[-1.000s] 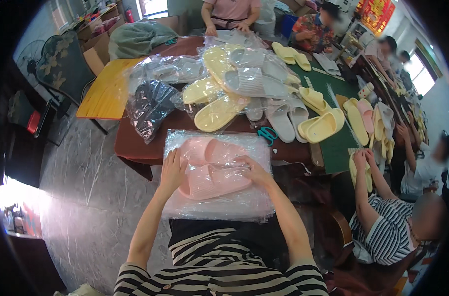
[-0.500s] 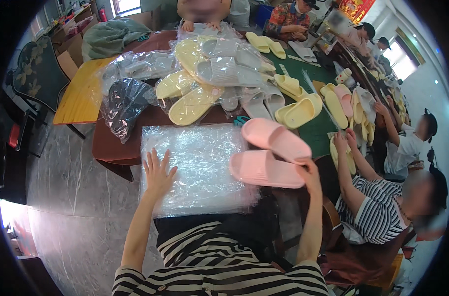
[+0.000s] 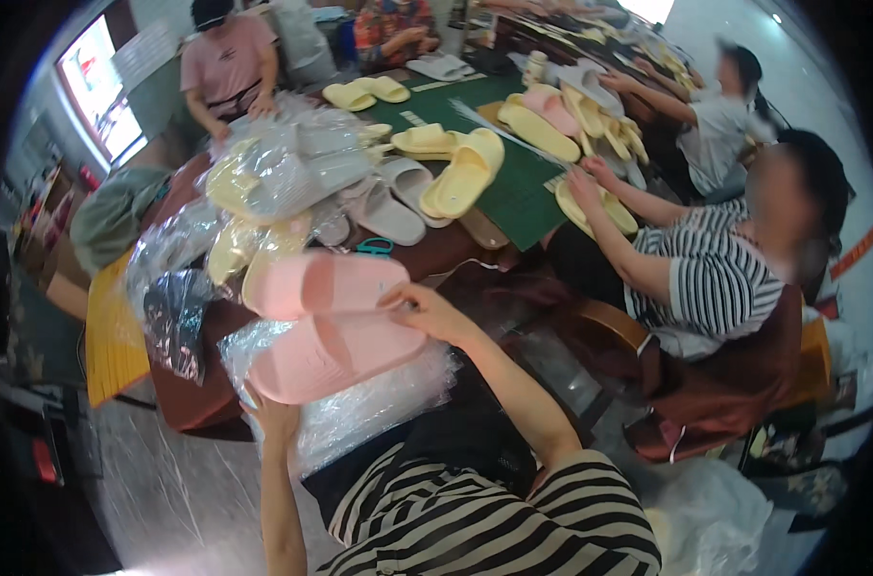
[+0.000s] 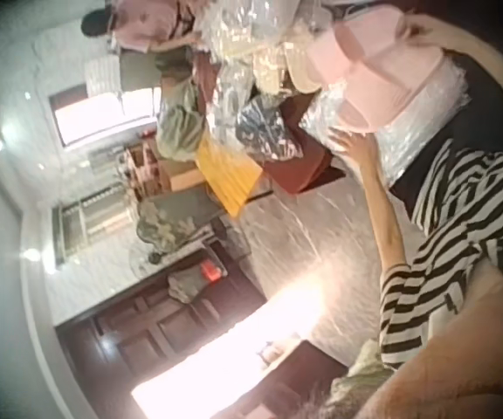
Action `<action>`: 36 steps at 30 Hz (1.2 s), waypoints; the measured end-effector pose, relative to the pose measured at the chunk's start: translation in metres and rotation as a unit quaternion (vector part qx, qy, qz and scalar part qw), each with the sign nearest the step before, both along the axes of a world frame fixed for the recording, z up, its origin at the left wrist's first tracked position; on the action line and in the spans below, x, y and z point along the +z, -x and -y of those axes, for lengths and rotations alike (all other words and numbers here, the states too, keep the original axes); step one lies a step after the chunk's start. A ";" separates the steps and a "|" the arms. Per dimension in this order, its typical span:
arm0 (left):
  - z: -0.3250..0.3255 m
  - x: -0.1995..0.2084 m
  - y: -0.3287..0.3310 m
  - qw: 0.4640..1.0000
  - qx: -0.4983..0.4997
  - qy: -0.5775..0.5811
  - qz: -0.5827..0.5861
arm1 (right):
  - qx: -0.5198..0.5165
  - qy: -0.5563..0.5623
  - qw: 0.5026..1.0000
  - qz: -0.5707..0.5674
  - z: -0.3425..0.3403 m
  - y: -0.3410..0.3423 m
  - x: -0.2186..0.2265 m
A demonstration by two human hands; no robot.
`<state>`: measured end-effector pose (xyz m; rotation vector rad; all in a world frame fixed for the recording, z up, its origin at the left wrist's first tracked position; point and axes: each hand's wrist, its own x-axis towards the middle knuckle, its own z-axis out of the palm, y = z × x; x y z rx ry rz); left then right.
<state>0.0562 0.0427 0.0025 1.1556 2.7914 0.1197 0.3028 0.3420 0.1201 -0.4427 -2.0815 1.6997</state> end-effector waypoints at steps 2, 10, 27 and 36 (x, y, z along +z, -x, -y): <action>0.000 0.000 -0.001 0.999 0.015 -0.028 0.002 | -0.019 -0.049 0.981 0.188 -0.003 -0.009 -0.035; -0.003 0.000 -0.001 1.000 0.001 0.003 -0.006 | -0.043 0.012 0.991 0.126 0.004 -0.039 -0.098; -0.004 0.002 0.001 0.999 0.005 0.032 0.009 | -0.056 -0.048 0.989 0.130 0.005 -0.035 -0.116; -0.002 -0.002 0.002 1.000 0.000 0.029 -0.007 | -0.069 -0.030 0.995 0.069 0.006 -0.036 -0.114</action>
